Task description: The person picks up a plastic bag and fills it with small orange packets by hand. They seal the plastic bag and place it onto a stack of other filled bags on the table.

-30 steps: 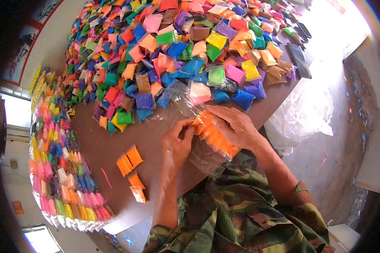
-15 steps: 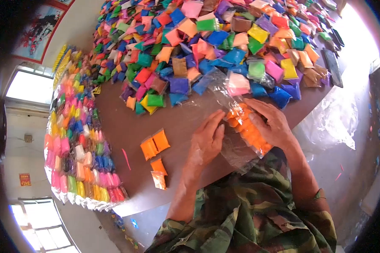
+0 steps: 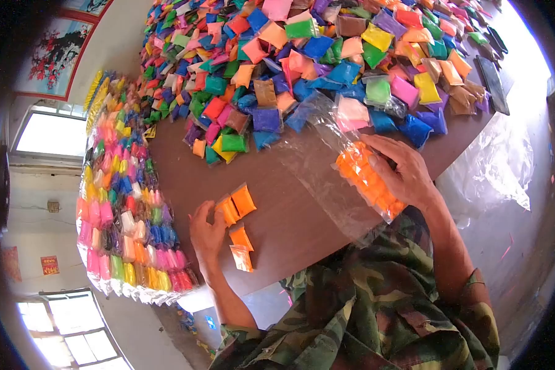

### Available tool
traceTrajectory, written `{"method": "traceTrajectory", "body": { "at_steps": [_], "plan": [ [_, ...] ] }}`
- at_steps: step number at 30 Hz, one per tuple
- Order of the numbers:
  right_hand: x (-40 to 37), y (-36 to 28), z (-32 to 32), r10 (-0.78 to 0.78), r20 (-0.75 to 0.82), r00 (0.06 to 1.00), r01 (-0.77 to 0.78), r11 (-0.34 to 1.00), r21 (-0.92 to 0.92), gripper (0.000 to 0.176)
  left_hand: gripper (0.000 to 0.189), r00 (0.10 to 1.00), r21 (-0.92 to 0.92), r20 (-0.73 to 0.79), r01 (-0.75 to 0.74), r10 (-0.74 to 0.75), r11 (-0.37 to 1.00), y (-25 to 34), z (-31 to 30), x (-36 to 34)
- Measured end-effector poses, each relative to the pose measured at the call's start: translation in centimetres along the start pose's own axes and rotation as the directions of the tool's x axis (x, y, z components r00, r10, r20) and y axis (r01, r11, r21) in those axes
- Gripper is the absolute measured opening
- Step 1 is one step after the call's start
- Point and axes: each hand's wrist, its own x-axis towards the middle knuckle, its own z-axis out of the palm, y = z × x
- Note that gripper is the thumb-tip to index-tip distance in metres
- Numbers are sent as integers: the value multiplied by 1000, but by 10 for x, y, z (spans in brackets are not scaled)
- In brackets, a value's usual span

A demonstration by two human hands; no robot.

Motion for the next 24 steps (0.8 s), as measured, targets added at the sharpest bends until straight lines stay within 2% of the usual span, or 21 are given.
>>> {"method": "traceTrajectory", "body": {
  "at_steps": [1,4,7,10,13,14,17,20,22,24],
  "plan": [
    [0,-1,0,6,-2,1000,-6,1000,1,40,39,992,-76,85,102,-96,992,-4,-1,1],
    [-1,2,0,12,-4,1000,-11,999,47,40,44,961,-292,195,247,-195,924,-2,-5,4],
    [-1,1,-1,33,9,999,-33,999,39,39,46,960,-304,143,274,-241,912,6,-12,5],
    [-1,2,0,32,5,999,-32,999,19,39,49,987,-222,83,155,-139,963,8,-20,4],
    [1,-3,-4,55,29,998,-57,996,64,40,49,990,-254,55,140,-130,957,4,-24,-2],
    [-1,3,-1,17,3,1000,-18,999,41,41,50,984,-325,92,173,-150,930,-2,-23,-2],
    [1,0,-3,35,20,999,-37,997,64,41,45,997,-735,59,77,-49,674,46,-22,-7],
    [1,-1,-3,52,31,998,-54,996,66,40,40,988,-838,154,119,23,533,90,7,-2],
    [1,0,-3,44,28,999,-45,997,63,41,32,973,-839,219,146,79,523,124,33,3],
    [1,1,-3,28,20,999,-29,998,56,41,28,962,-892,218,128,164,433,148,71,9]
  ]
}}
